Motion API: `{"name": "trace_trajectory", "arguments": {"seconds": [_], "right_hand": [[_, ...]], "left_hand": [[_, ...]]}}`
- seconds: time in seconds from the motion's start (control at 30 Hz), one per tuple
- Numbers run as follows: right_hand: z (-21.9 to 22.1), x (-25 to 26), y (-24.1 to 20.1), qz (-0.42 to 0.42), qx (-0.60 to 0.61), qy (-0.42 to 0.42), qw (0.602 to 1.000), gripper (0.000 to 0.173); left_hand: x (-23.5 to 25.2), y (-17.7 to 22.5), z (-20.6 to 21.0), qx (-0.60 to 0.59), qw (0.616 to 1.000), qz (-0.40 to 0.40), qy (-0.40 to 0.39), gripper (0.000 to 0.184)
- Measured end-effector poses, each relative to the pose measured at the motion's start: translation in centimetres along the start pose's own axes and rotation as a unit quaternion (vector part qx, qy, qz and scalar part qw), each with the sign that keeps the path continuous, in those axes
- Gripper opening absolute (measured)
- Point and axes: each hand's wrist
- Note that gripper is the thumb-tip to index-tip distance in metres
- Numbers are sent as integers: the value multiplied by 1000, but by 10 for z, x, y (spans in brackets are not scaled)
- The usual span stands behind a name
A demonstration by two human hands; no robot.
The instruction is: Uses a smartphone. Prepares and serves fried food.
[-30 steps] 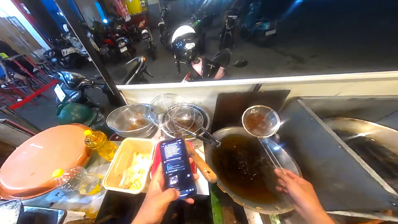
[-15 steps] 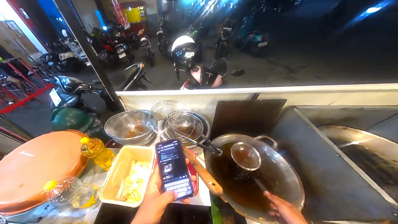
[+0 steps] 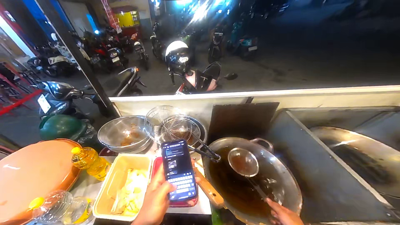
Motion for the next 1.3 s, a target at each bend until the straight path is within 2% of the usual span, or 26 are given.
{"name": "trace_trajectory", "arguments": {"seconds": [0.1, 0.17, 0.3, 0.43, 0.53, 0.77, 0.9, 1.07, 1.3], "right_hand": [[-2, -5, 1, 5, -4, -2, 1000, 36], [-3, -5, -8, -23, 20, 0, 1000, 36], [-3, 4, -26, -48, 48, -5, 998, 34], [-4, 7, -31, -24, 82, -12, 996, 29], [-4, 9, -27, -18, 64, -11, 998, 29], [-1, 22, -31, -6, 51, 7, 999, 32], [4, 23, -36, -19, 56, 20, 998, 30], [6, 24, -37, -15, 48, 18, 999, 33], [6, 25, -29, -5, 42, 14, 999, 33]], "left_hand": [[1, -1, -3, 31, 999, 2, 33, 70], [2, -2, -1, 39, 997, -2, 66, 76], [7, -5, 5, 61, 991, -7, 120, 70], [7, -11, -6, -2, 998, 15, 58, 62], [5, -13, -13, -43, 999, 17, 17, 62], [-2, -11, -16, -36, 999, 35, 2, 63], [-6, -10, -10, 36, 996, 58, 58, 70], [-8, -11, -3, 69, 988, 44, 130, 83], [-10, -11, -1, 99, 982, 30, 159, 88]]}}
Point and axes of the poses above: each hand's wrist, its own x-axis towards the middle knuckle, its own z-axis out of the palm, y = z × x, and after that the axes turned 3 degrees about y, right-handed
